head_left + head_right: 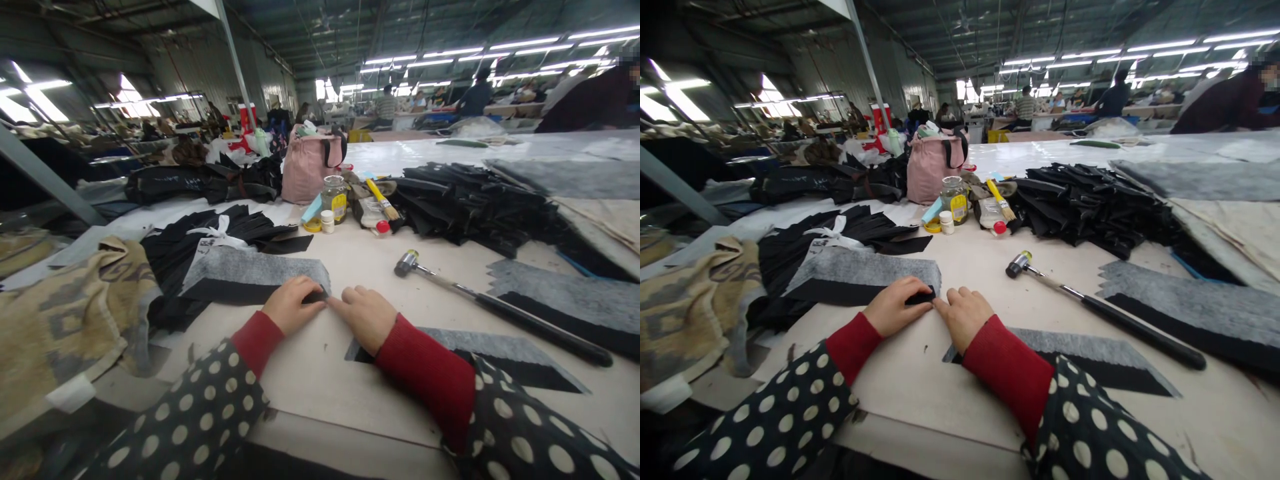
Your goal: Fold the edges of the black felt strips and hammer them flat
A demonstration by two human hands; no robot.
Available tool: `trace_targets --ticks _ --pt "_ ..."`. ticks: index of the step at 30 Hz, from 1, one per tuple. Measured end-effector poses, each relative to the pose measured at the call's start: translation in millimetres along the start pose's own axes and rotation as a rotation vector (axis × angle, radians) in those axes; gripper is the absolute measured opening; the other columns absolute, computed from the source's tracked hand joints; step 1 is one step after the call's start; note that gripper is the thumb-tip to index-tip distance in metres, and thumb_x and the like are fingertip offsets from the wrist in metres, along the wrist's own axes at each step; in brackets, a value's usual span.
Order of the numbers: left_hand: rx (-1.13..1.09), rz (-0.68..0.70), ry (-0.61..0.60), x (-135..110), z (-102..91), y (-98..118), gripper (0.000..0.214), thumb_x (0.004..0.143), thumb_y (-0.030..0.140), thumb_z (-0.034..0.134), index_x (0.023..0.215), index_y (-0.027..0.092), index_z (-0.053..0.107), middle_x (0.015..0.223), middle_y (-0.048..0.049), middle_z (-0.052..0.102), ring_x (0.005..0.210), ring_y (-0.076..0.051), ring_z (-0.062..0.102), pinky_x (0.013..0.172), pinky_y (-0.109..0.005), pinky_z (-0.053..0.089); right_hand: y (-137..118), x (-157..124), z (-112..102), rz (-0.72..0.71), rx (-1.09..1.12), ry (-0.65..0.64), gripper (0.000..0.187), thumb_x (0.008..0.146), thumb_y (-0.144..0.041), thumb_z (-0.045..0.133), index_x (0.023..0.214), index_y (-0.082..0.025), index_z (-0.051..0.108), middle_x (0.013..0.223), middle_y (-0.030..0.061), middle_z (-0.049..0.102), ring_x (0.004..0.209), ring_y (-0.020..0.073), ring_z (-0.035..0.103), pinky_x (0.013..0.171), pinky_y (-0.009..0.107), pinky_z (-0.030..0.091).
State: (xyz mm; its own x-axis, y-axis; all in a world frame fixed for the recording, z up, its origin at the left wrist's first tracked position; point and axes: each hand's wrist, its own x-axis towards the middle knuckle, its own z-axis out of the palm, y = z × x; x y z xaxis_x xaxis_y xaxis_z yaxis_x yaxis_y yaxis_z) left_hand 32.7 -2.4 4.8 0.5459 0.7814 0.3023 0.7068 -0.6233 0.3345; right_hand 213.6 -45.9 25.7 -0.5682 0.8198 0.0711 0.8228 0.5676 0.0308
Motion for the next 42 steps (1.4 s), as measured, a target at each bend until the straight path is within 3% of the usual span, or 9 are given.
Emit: trace_targets --ticks 4,16,25,28,32,34,42 --pt "-0.013 0.032 0.032 1 4.2 -1 0.016 0.081 0.02 0.045 0.085 0.017 0.06 0.085 -0.004 0.058 0.082 -0.016 0.052 0.077 -0.029 0.042 -3 0 1 -0.001 0.017 0.014 0.031 0.083 -0.016 0.034 0.109 -0.022 0.049 0.086 0.0071 0.053 0.078 0.0205 0.047 0.061 0.031 0.035" --pt "-0.043 0.084 0.04 2 9.6 5 0.016 0.081 0.019 0.045 0.082 0.016 0.061 0.082 -0.0045 0.056 0.079 -0.015 0.052 0.074 -0.027 0.042 -8 2 1 0.06 -0.012 0.113 0.023 0.083 -0.013 0.033 0.094 -0.016 0.053 0.083 0.0066 0.053 0.077 0.0211 0.048 0.063 0.033 0.036" --pt "0.016 0.089 0.004 1 10.4 9 0.018 0.083 0.019 0.04 0.084 0.018 0.058 0.084 -0.004 0.057 0.08 -0.015 0.051 0.074 -0.028 0.041 -13 6 5 0.05 -0.011 0.092 0.022 0.081 -0.01 0.034 0.084 -0.015 0.054 0.083 0.0075 0.054 0.077 0.021 0.048 0.063 0.034 0.037" --pt "0.003 0.002 0.047 2 8.2 6 0.017 0.084 0.02 0.038 0.085 0.017 0.054 0.083 -0.0034 0.056 0.079 -0.015 0.051 0.072 -0.028 0.04 -13 8 6 0.059 0.006 0.076 0.021 0.08 -0.009 0.035 0.083 -0.015 0.055 0.084 0.0077 0.054 0.077 0.0209 0.049 0.064 0.033 0.037" --pt "-0.042 -0.295 0.237 5 1.9 -7 0.015 0.084 0.024 0.035 0.08 0.018 0.048 0.071 0.0003 0.051 0.068 -0.014 0.051 0.064 -0.026 0.04 -10 9 8 0.058 0.02 0.053 0.019 0.08 -0.01 0.036 0.082 -0.015 0.055 0.084 0.008 0.054 0.079 0.0208 0.049 0.064 0.033 0.037" --pt "-0.056 -0.378 0.277 5 0.0 -12 0.015 0.083 0.025 0.034 0.076 0.019 0.046 0.066 0.0019 0.049 0.064 -0.014 0.049 0.061 -0.026 0.038 -8 8 7 0.053 0.023 0.05 0.019 0.08 -0.011 0.036 0.082 -0.015 0.055 0.085 0.0081 0.054 0.08 0.0209 0.048 0.064 0.032 0.037" --pt "-0.04 -0.345 0.234 4 -0.9 -11 0.014 0.083 0.025 0.033 0.078 0.019 0.045 0.066 0.0012 0.048 0.064 -0.015 0.049 0.061 -0.027 0.037 -21 8 -18 -0.044 0.069 0.076 0.019 0.083 -0.02 0.037 0.087 -0.016 0.056 0.088 0.0059 0.057 0.083 0.0205 0.05 0.069 0.033 0.038"
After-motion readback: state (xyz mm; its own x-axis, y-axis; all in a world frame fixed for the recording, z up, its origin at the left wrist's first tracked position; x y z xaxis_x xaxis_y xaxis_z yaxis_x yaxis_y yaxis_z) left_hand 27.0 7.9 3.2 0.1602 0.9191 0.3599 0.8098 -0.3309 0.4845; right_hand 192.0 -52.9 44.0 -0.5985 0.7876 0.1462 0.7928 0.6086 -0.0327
